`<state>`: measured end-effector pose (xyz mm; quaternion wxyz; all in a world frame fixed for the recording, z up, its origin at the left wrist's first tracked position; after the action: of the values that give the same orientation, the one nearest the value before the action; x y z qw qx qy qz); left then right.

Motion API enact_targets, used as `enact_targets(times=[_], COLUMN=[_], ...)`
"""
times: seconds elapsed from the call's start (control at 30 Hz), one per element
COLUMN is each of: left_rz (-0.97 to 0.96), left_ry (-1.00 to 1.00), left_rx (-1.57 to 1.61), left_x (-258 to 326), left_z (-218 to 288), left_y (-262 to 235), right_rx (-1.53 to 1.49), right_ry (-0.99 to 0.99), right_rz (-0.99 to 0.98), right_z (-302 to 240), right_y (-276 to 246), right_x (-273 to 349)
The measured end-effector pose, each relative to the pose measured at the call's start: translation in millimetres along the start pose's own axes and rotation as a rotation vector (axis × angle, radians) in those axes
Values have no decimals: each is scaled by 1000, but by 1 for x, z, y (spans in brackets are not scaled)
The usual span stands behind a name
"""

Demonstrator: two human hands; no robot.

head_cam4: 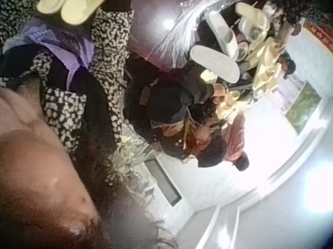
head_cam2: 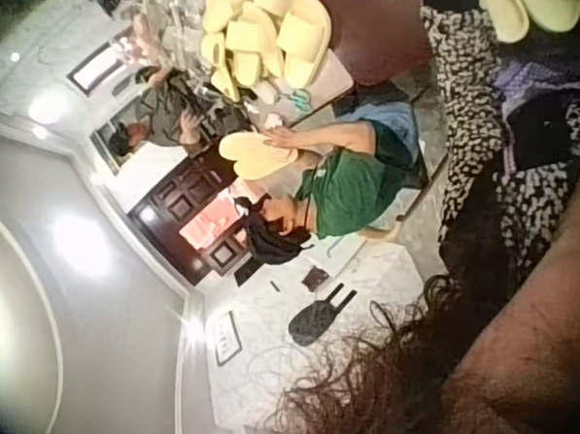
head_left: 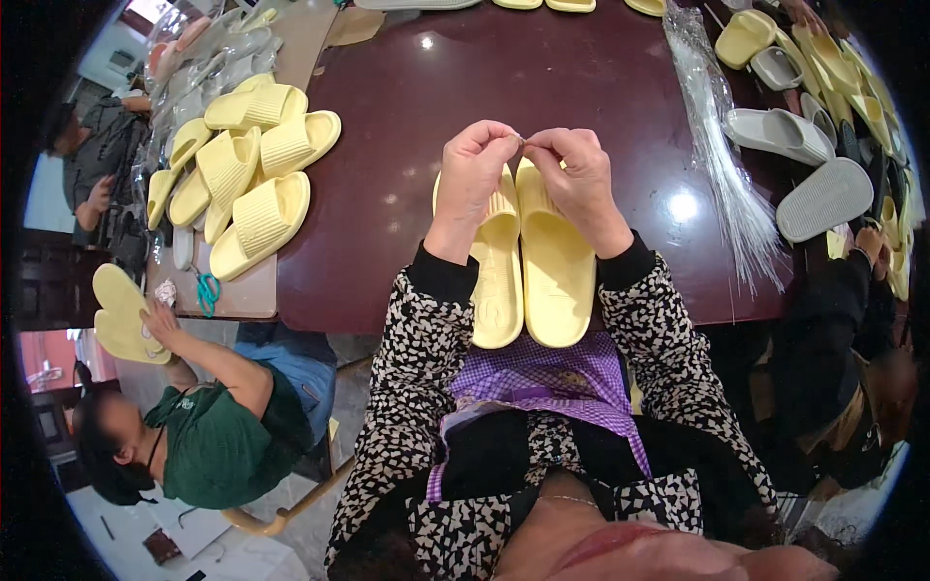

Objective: The person pairs slides together by threading plastic tag fasteners through the slides and locking the fasteners together by hand.

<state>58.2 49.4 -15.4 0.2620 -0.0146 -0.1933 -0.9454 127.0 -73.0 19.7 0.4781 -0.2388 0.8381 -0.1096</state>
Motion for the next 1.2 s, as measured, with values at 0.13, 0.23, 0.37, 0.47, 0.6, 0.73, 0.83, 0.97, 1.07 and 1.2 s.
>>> enact_targets(times=[0.13,0.23,0.37,0.47,0.6,0.73,0.83,0.97,1.07,1.2], left_rz=[-21,-25,-49,-72,-66,-10,26,76,201,292], left_ry=[23,-1,-11,-9,-30,8,234,221,225,372], left_rx=[-24,-21,-29,-54,-109,-179,-291,-91,8,-172], left_x=[2,4,0,-9,-7,8,4,11,7,-7], left_z=[1,1,-2,0,2,17,9,16,8,16], left_y=[2,1,5,9,1,-7,-8,-4,-19,-42], right_rx=[0,27,21,10,-4,19,-54,-207,-256,-298], right_ry=[-17,-20,-20,-15,-10,17,67,133,204,232], right_rz=[34,-12,-20,-20,-27,-23,-43,-21,-22,-5], right_z=[1,0,3,10,8,-6,2,13,19,35], right_y=[1,2,-2,-5,3,11,9,4,8,9], right_x=[4,4,5,-1,0,-2,11,12,17,15])
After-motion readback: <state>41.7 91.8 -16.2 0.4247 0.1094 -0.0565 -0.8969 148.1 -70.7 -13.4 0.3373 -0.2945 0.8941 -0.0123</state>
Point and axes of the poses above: each hand's wrist, its own x-axis away from the middle knuckle, its own y-axis out of the palm, z = x × y, the point moved 6 cm from there along -x, towards the middle knuckle, and after that the axes turned 10 degrees about -y, right-handed, at the moved point
